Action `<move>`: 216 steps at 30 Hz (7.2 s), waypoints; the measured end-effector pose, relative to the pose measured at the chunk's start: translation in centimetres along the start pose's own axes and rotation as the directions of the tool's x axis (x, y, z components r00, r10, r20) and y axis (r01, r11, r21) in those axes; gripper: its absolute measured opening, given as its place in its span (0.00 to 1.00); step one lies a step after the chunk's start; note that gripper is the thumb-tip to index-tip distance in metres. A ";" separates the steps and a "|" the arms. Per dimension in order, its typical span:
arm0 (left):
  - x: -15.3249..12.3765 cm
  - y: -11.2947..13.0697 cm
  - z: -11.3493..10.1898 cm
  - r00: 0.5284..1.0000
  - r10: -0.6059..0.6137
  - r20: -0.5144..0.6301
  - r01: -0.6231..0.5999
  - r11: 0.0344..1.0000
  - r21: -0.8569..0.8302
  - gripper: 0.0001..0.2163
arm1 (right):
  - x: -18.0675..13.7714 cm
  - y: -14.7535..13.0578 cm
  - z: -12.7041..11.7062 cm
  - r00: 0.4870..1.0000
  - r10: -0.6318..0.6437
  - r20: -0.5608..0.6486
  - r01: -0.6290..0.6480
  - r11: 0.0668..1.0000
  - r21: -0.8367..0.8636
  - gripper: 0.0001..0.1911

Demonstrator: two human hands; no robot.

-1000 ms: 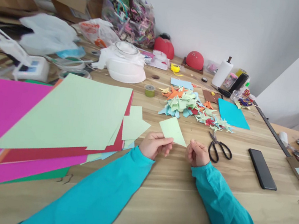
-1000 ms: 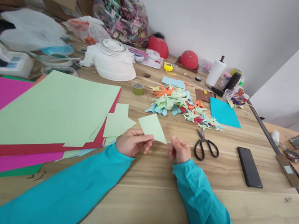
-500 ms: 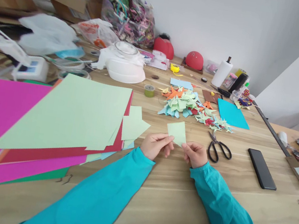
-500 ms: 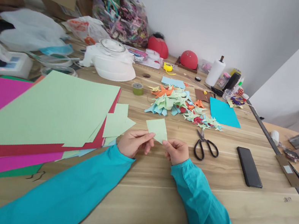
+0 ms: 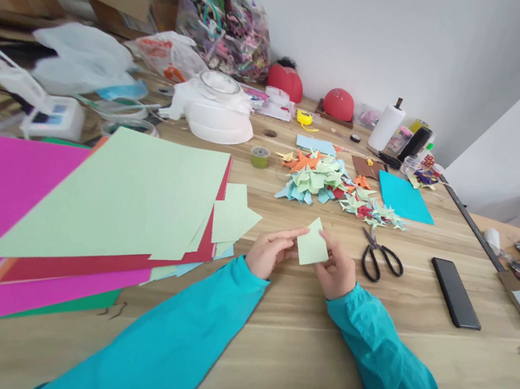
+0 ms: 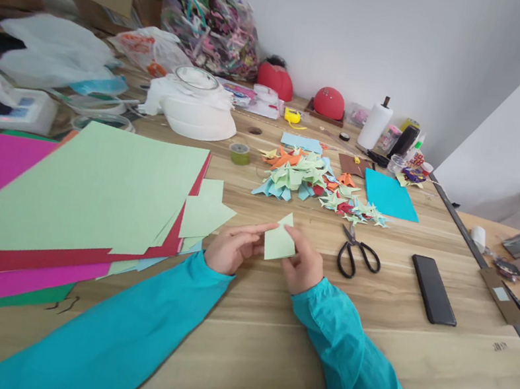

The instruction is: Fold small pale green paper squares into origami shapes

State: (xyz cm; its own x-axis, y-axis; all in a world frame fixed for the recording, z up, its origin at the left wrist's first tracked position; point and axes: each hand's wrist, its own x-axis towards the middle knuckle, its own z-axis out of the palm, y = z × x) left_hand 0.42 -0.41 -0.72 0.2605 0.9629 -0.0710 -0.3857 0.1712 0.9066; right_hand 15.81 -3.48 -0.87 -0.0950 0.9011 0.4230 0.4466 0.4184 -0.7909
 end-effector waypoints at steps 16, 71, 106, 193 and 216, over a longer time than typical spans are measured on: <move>0.6 -0.9 -0.1 0.993 -0.014 -0.119 0.017 1.000 0.025 0.17 | -0.1 0.4 0.0 0.967 -0.252 -0.029 0.243 0.953 -0.179 0.11; -0.8 0.2 1.3 0.996 -0.052 0.071 0.027 0.947 0.319 0.14 | 0.8 0.0 0.5 0.921 0.379 -0.091 -0.288 0.818 0.499 0.09; -1.0 0.3 1.3 0.994 -0.044 0.101 0.007 0.940 0.340 0.12 | 1.0 0.2 0.3 0.913 0.407 -0.028 -0.328 0.773 0.543 0.11; -0.9 1.1 1.0 0.987 -0.118 0.106 0.068 0.917 0.393 0.14 | 0.8 -0.6 -0.1 0.809 0.500 0.309 -0.586 0.657 0.474 0.10; 0.4 1.4 -1.2 1.000 0.021 0.017 -0.025 0.950 0.312 0.13 | 1.7 0.8 -1.3 0.770 0.620 0.151 -0.570 0.563 0.598 0.05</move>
State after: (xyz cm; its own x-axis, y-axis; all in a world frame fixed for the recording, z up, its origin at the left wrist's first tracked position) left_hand -1.03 0.47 0.02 0.2669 0.9627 -0.0450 -0.0964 0.0731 0.9927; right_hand 17.16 -1.80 -0.23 0.0692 0.9705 -0.2311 -0.2260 -0.2104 -0.9511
